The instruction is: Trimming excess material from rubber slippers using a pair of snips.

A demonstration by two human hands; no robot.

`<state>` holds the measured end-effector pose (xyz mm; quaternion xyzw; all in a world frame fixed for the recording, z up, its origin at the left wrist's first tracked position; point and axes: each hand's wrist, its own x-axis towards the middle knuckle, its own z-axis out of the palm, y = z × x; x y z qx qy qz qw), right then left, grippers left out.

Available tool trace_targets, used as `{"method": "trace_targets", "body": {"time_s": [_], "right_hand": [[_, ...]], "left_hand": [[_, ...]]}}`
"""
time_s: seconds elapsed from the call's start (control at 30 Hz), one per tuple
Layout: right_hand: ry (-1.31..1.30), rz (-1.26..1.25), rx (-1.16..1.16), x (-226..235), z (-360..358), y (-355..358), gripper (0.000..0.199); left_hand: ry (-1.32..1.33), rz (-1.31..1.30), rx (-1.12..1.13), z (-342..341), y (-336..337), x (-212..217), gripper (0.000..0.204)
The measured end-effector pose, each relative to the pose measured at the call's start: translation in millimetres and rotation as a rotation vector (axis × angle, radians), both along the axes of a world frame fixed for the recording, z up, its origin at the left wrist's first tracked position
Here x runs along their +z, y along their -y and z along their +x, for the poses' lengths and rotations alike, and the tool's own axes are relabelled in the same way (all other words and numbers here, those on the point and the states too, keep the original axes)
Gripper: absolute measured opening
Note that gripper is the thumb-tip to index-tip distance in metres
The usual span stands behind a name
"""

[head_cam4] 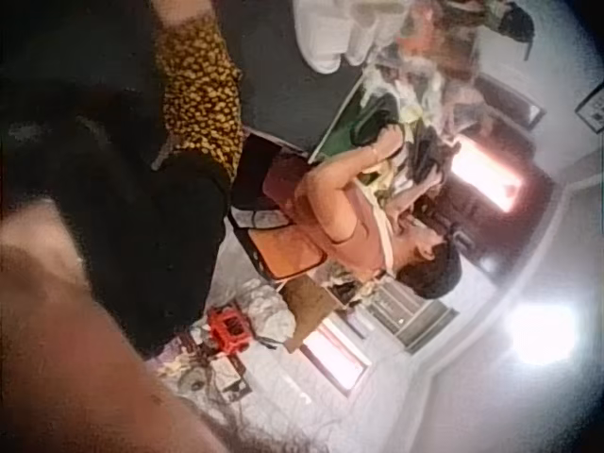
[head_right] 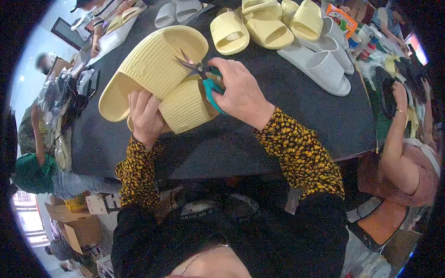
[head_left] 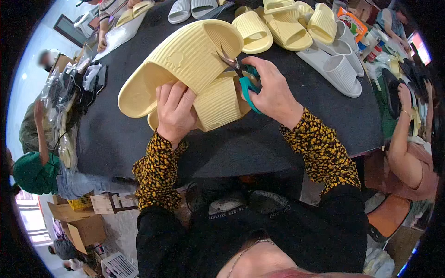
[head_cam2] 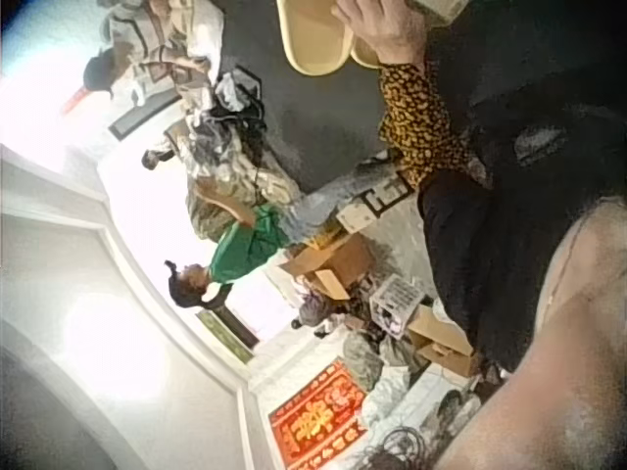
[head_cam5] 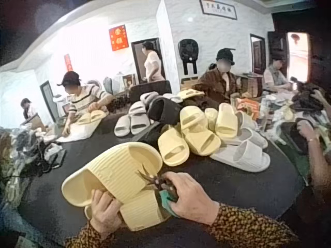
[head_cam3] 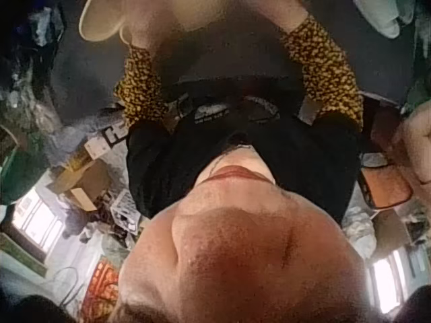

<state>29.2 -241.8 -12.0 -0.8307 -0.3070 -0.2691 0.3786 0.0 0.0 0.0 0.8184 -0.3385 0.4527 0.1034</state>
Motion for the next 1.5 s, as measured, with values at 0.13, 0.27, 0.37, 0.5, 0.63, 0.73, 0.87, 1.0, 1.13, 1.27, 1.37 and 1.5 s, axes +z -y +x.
{"method": "trace_targets", "body": {"time_s": [0.13, 0.27, 0.37, 0.5, 0.63, 0.73, 0.87, 1.0, 1.13, 1.27, 1.37, 1.5], "right_hand": [[0.013, 0.043, 0.004, 3.6, 0.6, -0.7, 0.047], [-0.041, 0.056, -0.011, 3.4, -0.2, 3.3, 0.045], [-0.01, 0.101, 0.018, 6.7, -1.2, 2.9, 0.041], [-0.04, 0.089, 0.013, 6.5, -2.1, 2.2, 0.041], [-0.046, 0.111, 0.024, 6.3, -1.2, 2.1, 0.043], [-0.12, 0.118, 0.034, 6.9, -0.8, 3.0, 0.043], [-0.101, 0.127, 0.041, 7.6, 1.9, 2.7, 0.043], [-0.069, 0.173, 0.036, 5.6, 1.8, 2.8, 0.039], [-0.059, 0.197, 0.032, 9.0, 0.8, 3.8, 0.038], [-0.11, 0.281, 0.023, 10.4, 1.6, 5.9, 0.038], [-0.175, 0.355, 0.037, 4.9, 8.4, 11.0, 0.038], [-0.234, 0.469, -0.003, -18.2, 26.2, 22.8, 0.036]], "left_hand": [[-0.018, 0.036, 0.003, 1.5, -0.8, 2.3, 0.029], [-0.033, 0.077, -0.036, 0.0, 3.0, 0.7, 0.029], [-0.032, 0.079, -0.029, -1.4, 3.1, -0.5, 0.03], [-0.017, 0.069, -0.041, -1.1, 2.9, -1.2, 0.031], [-0.031, 0.065, -0.028, 0.0, 3.1, -0.7, 0.031], [-0.041, 0.064, -0.018, -0.3, 5.4, 2.8, 0.029], [-0.046, 0.071, -0.02, -0.9, 3.6, 6.9, 0.028], [-0.045, 0.068, -0.043, -1.2, 3.9, 4.0, 0.027], [-0.058, 0.066, -0.059, -1.6, 7.2, 9.0, 0.029], [-0.107, 0.008, -0.037, -3.9, 11.6, 11.9, 0.026], [-0.333, -0.064, 0.034, -11.6, 12.9, 13.5, 0.023], [-0.73, -0.317, 0.008, -20.7, 21.7, 14.0, 0.011]]}}
